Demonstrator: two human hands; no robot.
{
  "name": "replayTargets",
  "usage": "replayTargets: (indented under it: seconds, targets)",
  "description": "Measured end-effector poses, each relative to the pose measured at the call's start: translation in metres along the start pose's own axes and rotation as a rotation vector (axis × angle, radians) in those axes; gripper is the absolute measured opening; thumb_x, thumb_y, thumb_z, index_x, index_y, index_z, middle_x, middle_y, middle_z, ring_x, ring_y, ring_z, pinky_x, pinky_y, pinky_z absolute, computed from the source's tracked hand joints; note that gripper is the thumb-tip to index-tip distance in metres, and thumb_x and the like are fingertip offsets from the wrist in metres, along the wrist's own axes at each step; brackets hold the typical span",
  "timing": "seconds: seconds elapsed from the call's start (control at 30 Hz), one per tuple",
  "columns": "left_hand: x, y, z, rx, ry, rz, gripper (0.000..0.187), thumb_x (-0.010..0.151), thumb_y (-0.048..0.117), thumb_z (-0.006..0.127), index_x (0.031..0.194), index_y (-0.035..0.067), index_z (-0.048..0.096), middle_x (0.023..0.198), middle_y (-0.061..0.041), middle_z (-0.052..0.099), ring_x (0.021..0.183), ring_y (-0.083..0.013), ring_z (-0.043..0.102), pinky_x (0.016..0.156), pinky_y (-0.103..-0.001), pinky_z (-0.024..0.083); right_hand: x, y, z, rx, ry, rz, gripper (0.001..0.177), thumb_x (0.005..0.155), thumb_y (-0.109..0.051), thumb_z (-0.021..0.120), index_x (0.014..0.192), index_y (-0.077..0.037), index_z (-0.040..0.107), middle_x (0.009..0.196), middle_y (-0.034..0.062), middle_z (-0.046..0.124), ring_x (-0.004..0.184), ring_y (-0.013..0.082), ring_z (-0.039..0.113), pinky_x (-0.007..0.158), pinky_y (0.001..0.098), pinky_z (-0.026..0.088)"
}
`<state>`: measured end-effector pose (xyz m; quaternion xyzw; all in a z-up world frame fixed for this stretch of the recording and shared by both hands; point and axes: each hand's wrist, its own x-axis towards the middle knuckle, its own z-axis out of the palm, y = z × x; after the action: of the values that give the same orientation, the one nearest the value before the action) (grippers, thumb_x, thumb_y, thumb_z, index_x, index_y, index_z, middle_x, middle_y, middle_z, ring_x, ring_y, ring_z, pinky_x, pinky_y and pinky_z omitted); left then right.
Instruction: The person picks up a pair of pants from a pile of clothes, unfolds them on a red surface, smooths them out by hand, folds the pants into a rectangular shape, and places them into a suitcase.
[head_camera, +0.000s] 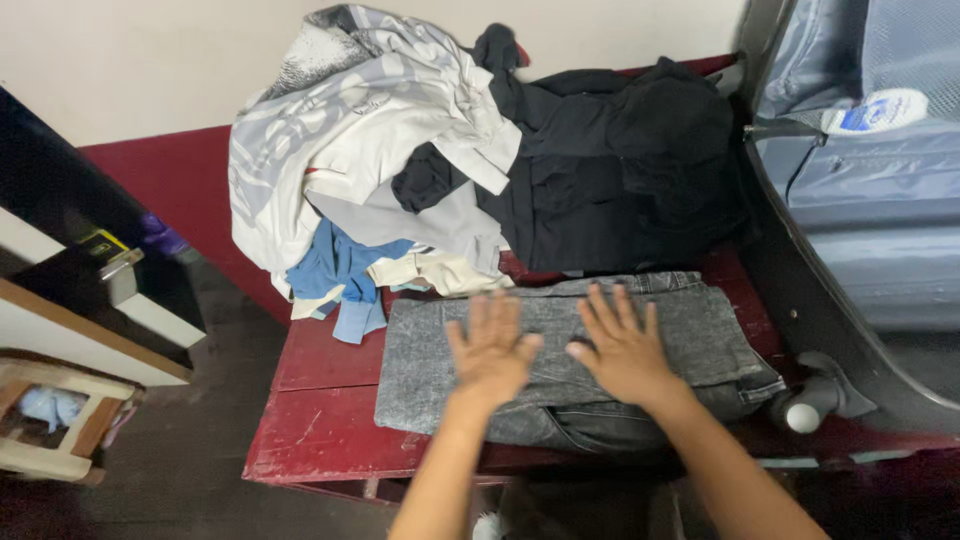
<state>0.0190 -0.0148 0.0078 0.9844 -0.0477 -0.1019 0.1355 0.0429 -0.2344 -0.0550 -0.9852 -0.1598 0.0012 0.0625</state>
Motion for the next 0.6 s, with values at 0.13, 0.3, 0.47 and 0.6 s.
replayTargets:
  seconds: [0.13, 0.3, 0.47, 0.6]
  targets:
    - [-0.008, -0.070, -0.013, 0.138, 0.082, -0.208, 0.072, 0.105, 0.052, 0.024, 0.163, 0.014, 0.005, 0.171, -0.002, -0.009, 0.157, -0.0265, -0.010, 0.121, -0.064, -0.005, -0.015, 0.029, -0.021, -0.115, -0.078, 0.255, 0.086, 0.097, -0.065, 0.022, 0.162, -0.012, 0.009, 0.170, 0.0080, 0.000, 0.156, 0.0277, -0.003, 0.119, 0.0613, -0.004]
    - [-0.007, -0.046, 0.013, -0.064, 0.300, -0.163, 0.072, 0.105, 0.048, 0.036, 0.159, 0.002, 0.022, 0.170, -0.015, 0.012, 0.157, -0.0320, 0.008, 0.124, -0.059, 0.006, -0.012, 0.007, -0.037, -0.035, -0.074, 0.301, 0.079, 0.104, -0.061, 0.019, 0.161, -0.006, 0.013, 0.170, 0.0154, -0.001, 0.155, 0.0372, -0.005, 0.118, 0.0625, -0.003]
    - [-0.032, 0.029, 0.042, -0.251, 0.235, 0.332, 0.067, 0.103, 0.027, 0.033, 0.163, 0.000, 0.024, 0.171, -0.019, 0.018, 0.158, -0.0373, 0.011, 0.123, -0.059, 0.012, -0.031, -0.053, -0.006, 0.092, 0.036, -0.037, 0.068, 0.106, -0.051, 0.014, 0.160, -0.011, 0.024, 0.172, 0.0065, 0.010, 0.160, 0.0286, 0.006, 0.125, 0.0630, 0.002]
    - [-0.045, 0.006, 0.025, 0.040, -0.006, 0.100, 0.065, 0.103, 0.042, 0.035, 0.160, 0.015, 0.024, 0.171, -0.008, 0.012, 0.158, -0.0317, 0.005, 0.123, -0.061, 0.004, -0.040, -0.026, -0.022, -0.140, -0.129, 0.017, 0.075, 0.101, -0.060, 0.017, 0.161, -0.015, 0.012, 0.172, 0.0049, 0.001, 0.158, 0.0297, 0.002, 0.121, 0.0661, 0.002]
